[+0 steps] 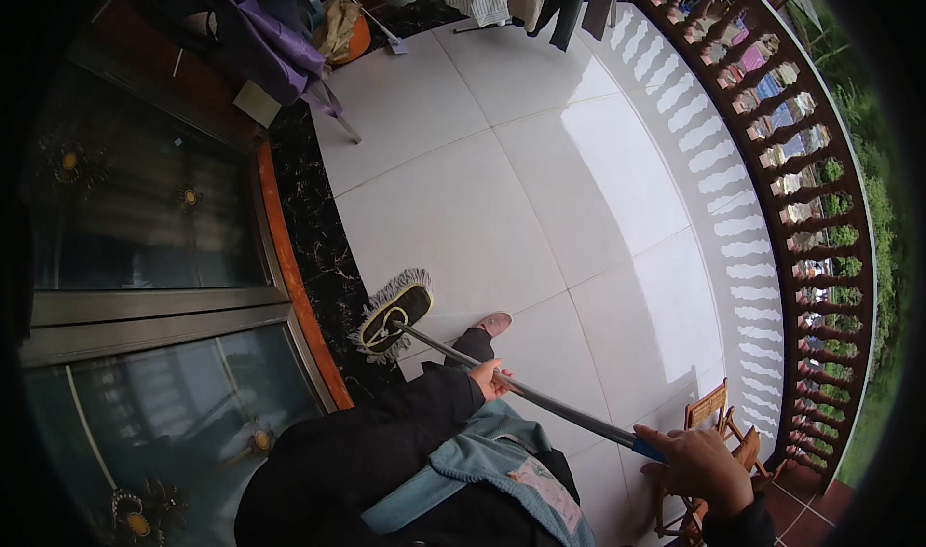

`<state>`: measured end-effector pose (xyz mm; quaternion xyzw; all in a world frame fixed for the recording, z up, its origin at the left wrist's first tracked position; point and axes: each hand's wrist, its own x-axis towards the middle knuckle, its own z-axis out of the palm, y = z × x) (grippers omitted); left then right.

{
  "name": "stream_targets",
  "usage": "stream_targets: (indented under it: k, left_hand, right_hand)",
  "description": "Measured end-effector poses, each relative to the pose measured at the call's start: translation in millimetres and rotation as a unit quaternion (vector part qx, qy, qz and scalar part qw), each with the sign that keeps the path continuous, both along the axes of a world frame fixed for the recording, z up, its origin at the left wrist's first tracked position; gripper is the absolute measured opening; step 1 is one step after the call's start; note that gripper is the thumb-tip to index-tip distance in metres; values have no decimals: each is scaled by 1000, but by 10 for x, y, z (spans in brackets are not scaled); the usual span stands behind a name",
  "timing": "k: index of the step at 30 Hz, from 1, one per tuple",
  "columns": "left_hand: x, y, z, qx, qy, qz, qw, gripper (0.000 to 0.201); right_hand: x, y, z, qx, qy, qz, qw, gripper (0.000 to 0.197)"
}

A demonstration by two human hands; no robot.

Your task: The person mops a tiled balcony floor using a flat mop. They briefly move a wooden rocking chair and a small stool to clear the area, then continue mopping the entire floor surface.

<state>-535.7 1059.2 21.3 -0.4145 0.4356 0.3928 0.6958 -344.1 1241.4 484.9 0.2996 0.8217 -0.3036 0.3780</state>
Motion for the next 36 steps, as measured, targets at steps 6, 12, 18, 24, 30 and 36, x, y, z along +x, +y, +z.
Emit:
stream_targets:
  k: [6, 12, 18, 24, 30, 36]
  left_hand:
    - [117, 126, -314, -47, 35, 103, 993, 10]
    - [-466, 642, -308, -87, 84, 152, 981, 18]
    - [-1366, 1124, -539, -125, 172, 127, 969, 23]
    - [-1860, 1360, -746, -84, 286, 87, 951, 20]
    - [-1535, 1418, -823, -95, 303, -70, 946, 15]
    - [-526, 956, -884, -18, 267, -226, 937, 21]
  right_hand:
    - [160, 117, -253, 109, 22, 40, 993, 46]
    - [-150, 410, -576, 172, 62, 42, 982, 39]
    - [-614, 464, -1082, 160, 89, -27, 983, 47]
    - [-735, 237, -1348, 82, 94, -100, 987, 60]
    - [-354, -43, -1175, 47, 49, -171, 983, 67]
    - [607, -798, -1025, 54, 33, -210, 976, 62]
